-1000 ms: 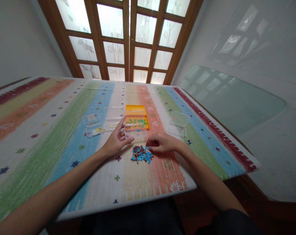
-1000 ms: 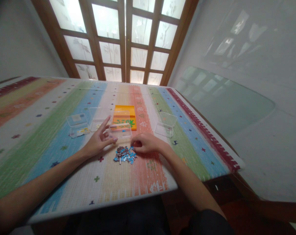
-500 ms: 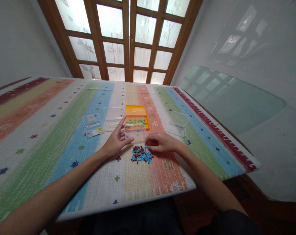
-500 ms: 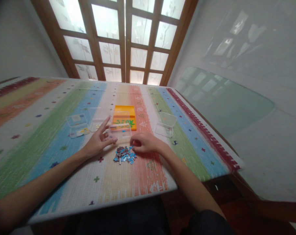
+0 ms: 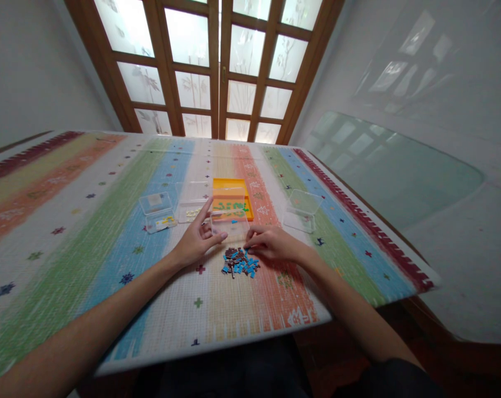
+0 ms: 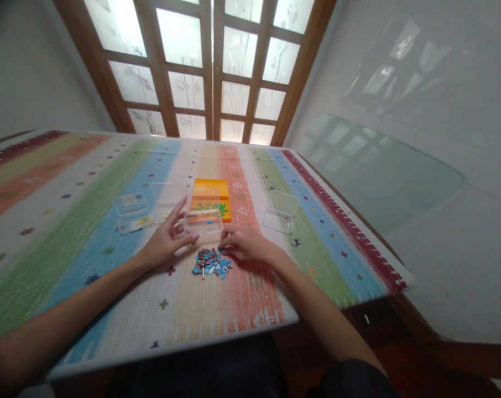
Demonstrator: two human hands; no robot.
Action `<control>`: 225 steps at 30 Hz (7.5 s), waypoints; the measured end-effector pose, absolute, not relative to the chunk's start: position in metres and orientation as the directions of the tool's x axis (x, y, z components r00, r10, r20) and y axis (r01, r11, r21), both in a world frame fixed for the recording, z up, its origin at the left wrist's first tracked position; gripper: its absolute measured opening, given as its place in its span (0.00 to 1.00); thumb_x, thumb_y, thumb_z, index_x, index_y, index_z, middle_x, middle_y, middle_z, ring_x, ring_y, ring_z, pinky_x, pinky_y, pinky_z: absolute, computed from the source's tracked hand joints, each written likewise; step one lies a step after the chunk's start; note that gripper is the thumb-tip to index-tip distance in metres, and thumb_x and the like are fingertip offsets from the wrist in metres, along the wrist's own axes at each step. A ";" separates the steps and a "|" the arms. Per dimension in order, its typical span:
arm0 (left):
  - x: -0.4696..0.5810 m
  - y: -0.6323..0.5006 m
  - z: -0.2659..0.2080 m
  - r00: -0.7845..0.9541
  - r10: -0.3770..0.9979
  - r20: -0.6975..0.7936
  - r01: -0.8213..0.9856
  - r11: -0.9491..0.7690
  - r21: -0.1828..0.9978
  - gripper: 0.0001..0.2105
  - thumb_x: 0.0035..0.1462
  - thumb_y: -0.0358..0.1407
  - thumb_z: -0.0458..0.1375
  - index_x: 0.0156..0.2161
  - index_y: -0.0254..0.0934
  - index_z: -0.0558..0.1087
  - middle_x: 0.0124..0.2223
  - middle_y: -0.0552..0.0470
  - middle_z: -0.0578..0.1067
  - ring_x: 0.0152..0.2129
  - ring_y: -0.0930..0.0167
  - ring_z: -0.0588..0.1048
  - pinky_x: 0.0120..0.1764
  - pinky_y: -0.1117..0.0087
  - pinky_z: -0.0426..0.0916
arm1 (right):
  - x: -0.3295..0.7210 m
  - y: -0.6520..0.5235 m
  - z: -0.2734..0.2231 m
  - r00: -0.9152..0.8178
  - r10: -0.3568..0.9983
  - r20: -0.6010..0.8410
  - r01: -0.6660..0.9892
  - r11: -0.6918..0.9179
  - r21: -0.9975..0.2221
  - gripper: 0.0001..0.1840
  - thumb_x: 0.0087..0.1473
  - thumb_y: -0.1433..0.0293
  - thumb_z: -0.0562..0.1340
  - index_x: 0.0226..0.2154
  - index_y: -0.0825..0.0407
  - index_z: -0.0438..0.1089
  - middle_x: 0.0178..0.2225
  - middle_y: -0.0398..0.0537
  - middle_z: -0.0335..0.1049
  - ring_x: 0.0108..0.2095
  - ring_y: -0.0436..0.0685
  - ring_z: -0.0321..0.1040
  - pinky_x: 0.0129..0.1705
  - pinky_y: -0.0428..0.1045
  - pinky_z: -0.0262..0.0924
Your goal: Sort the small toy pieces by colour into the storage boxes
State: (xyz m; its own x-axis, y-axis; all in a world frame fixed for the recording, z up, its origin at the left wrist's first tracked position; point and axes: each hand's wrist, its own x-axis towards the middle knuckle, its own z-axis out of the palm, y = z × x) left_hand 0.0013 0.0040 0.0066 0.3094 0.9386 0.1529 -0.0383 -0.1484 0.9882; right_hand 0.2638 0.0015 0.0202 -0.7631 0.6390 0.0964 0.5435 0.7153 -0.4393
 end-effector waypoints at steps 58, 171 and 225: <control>-0.001 0.009 -0.003 0.324 0.928 0.186 -0.070 -0.173 0.982 0.48 0.51 0.34 0.71 0.73 0.53 0.52 0.63 0.39 0.63 0.38 0.69 0.76 0.41 0.63 0.77 | 0.246 -0.034 0.012 -0.566 0.824 0.026 0.822 0.567 -0.051 0.08 0.64 0.74 0.56 0.43 0.57 0.70 0.43 0.57 0.72 0.33 0.55 0.66 0.31 0.49 0.53; -0.003 0.011 -0.004 0.363 0.915 0.176 -0.021 -0.181 0.983 0.48 0.51 0.36 0.71 0.73 0.50 0.52 0.62 0.41 0.66 0.42 0.63 0.78 0.48 0.53 0.76 | 0.244 -0.010 0.043 -0.761 0.646 -0.066 0.616 0.685 -0.389 0.19 0.55 0.77 0.60 0.46 0.52 0.80 0.40 0.51 0.82 0.38 0.55 0.75 0.41 0.48 0.64; -0.002 0.010 -0.001 0.362 0.914 0.183 -0.012 -0.192 0.981 0.47 0.51 0.36 0.70 0.72 0.49 0.54 0.60 0.40 0.69 0.42 0.64 0.77 0.44 0.57 0.78 | 0.270 -0.024 0.029 -0.671 0.738 0.068 0.689 0.655 -0.311 0.10 0.62 0.72 0.63 0.44 0.52 0.79 0.41 0.53 0.75 0.40 0.55 0.71 0.44 0.50 0.63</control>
State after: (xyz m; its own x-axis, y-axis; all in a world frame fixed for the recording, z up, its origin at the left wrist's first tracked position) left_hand -0.0015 0.0096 -0.0015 0.3621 0.9139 0.1835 -0.0122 -0.1922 0.9813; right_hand 0.2701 -0.0241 0.0290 -0.6711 0.7383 0.0677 0.6888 0.6547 -0.3114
